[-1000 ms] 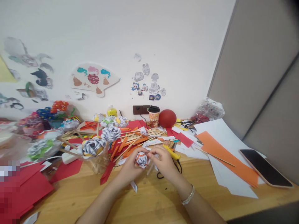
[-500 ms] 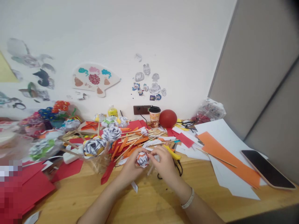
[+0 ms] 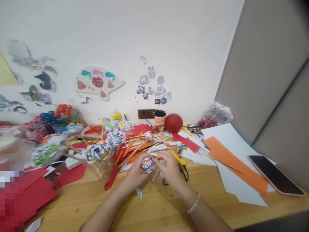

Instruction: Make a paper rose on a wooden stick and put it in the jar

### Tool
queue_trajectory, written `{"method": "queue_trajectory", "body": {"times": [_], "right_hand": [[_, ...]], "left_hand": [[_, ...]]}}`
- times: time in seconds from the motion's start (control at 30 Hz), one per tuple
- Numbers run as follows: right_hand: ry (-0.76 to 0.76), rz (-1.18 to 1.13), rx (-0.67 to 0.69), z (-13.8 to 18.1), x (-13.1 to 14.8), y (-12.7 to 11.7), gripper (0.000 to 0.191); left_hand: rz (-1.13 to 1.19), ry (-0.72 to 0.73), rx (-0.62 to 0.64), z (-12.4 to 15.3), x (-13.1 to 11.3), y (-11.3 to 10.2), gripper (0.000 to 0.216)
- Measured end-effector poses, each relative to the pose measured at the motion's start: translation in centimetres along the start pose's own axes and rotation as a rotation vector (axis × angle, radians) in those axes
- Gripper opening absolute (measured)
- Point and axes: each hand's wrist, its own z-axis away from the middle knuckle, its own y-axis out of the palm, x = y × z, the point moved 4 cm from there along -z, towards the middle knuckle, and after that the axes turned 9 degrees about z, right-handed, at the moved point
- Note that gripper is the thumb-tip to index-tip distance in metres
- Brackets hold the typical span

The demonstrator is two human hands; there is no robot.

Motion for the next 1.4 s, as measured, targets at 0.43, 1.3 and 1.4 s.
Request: {"method": "queue_trajectory", "body": {"times": [0.43, 1.3, 1.4], "right_hand": [[-0.043, 0.275, -0.064, 0.67, 0.11, 0.47, 0.011], [0.048, 0.071, 0.033, 0.46, -0.01, 0.93, 0.011], [0.053, 0.082, 0.026, 0.49, 0.03, 0.89, 0.010]], "left_hand": [[-0.176, 0.124, 0.026, 0.10, 0.38, 0.22, 0.037], [-0.171, 0.122, 0.029, 0.13, 0.28, 0.16, 0.035], [-0.166, 0.125, 0.024, 0.13, 0.10, 0.13, 0.035]]}}
